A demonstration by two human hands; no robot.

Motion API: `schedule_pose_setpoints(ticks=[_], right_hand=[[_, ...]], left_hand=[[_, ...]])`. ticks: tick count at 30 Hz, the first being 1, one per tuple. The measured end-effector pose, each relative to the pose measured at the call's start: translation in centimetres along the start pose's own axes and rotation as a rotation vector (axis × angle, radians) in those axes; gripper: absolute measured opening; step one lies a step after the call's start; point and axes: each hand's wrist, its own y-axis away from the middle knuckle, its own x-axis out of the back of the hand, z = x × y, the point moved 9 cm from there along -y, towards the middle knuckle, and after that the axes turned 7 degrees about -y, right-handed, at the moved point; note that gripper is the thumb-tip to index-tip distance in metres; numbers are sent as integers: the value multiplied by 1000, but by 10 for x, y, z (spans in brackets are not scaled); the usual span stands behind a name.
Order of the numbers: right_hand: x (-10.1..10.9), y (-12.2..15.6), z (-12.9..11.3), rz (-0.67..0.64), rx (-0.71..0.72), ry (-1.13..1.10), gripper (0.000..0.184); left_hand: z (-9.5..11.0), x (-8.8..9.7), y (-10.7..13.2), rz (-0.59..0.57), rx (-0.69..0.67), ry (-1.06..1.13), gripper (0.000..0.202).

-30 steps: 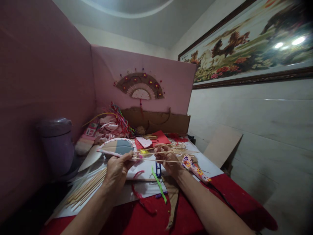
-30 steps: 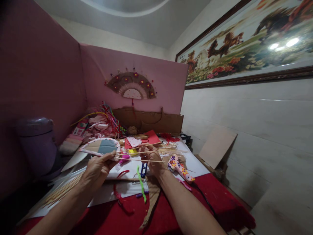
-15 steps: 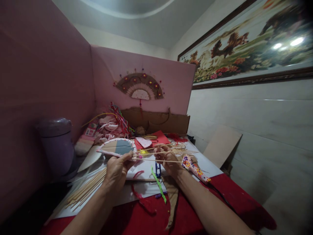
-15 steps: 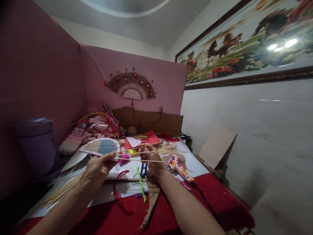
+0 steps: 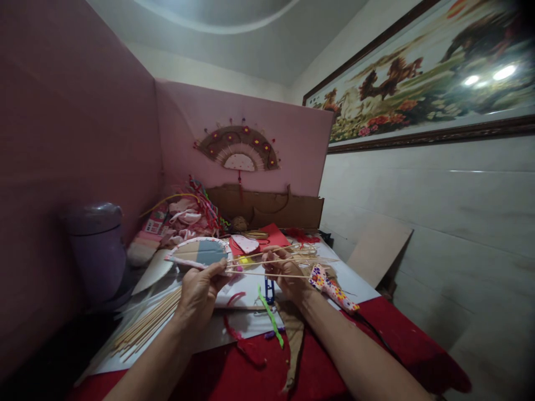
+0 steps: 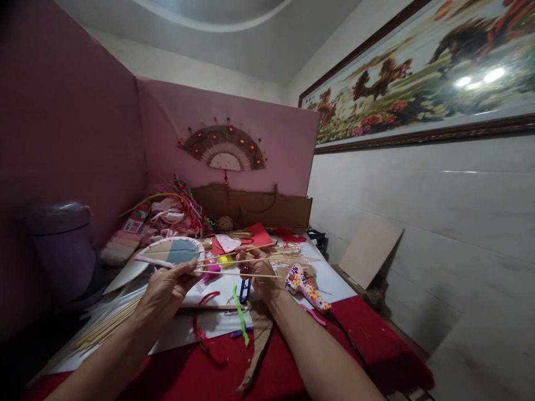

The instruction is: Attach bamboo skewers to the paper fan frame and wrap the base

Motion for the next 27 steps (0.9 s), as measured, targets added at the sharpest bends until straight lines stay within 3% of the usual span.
schedule_pose_setpoints(ticks=[27], right_hand=[[0, 0, 1, -2, -6, -18, 25]], left_hand=[[0, -2, 1, -15, 6, -5, 16]])
